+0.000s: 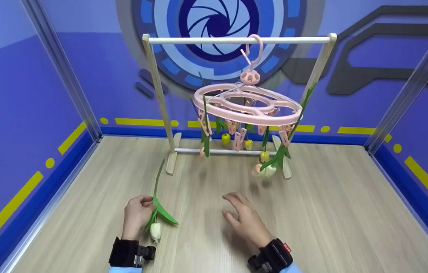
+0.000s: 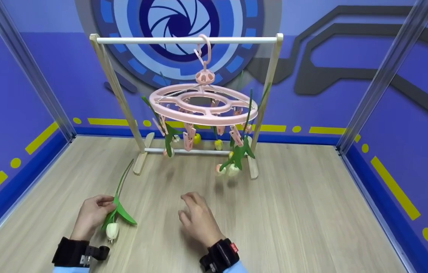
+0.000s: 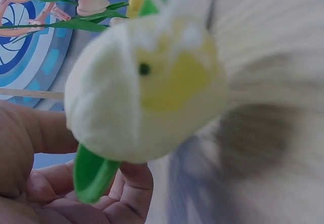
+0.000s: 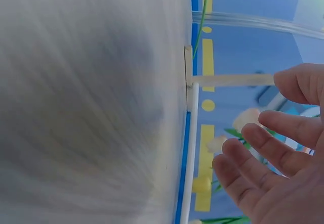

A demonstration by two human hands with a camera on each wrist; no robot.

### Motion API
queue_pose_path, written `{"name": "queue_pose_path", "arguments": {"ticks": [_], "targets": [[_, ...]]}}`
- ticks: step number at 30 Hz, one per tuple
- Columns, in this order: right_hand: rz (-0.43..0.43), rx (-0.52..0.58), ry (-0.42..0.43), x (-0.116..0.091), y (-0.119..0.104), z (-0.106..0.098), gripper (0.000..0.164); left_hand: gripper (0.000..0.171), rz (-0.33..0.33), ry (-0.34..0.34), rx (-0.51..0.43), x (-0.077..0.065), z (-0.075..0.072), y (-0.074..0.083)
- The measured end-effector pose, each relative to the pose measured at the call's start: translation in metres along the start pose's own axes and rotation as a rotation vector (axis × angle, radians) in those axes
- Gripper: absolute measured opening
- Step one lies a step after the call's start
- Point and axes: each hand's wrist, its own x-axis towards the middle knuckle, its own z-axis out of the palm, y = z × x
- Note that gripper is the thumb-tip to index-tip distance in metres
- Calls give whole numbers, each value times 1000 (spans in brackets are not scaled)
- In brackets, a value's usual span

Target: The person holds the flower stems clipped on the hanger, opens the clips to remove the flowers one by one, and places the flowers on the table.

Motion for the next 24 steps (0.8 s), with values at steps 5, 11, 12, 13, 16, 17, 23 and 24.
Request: {"name": "queue_pose_path", "arguments": {"ticks": [5, 11, 12, 13, 16, 17, 23, 24], "targets": [[7, -24, -78, -1, -4, 4, 39, 28, -4, -13, -4, 0, 2, -1], [26, -39, -163, -1, -6, 6, 43, 29, -12, -16, 8, 1, 4, -4], [25, -42, -173, -1, -6, 6, 45, 30, -14, -17, 13, 1, 4, -4], [20, -49, -183, -1, -7, 6, 45, 30, -18, -19, 15, 2, 4, -4], [15, -63, -215, -1, -7, 7, 48, 30, -34, -26, 12, 2, 5, -4], [13, -69, -225, -2, -7, 7, 49, 30, -38, -29, 12, 2, 5, -5], [18, -82, -269, -4, -7, 8, 51, 31, -43, -39, 13, 2, 4, -5], [19, -82, -271, -4, -7, 8, 51, 32, -41, -38, 16, 2, 4, -5]]}}
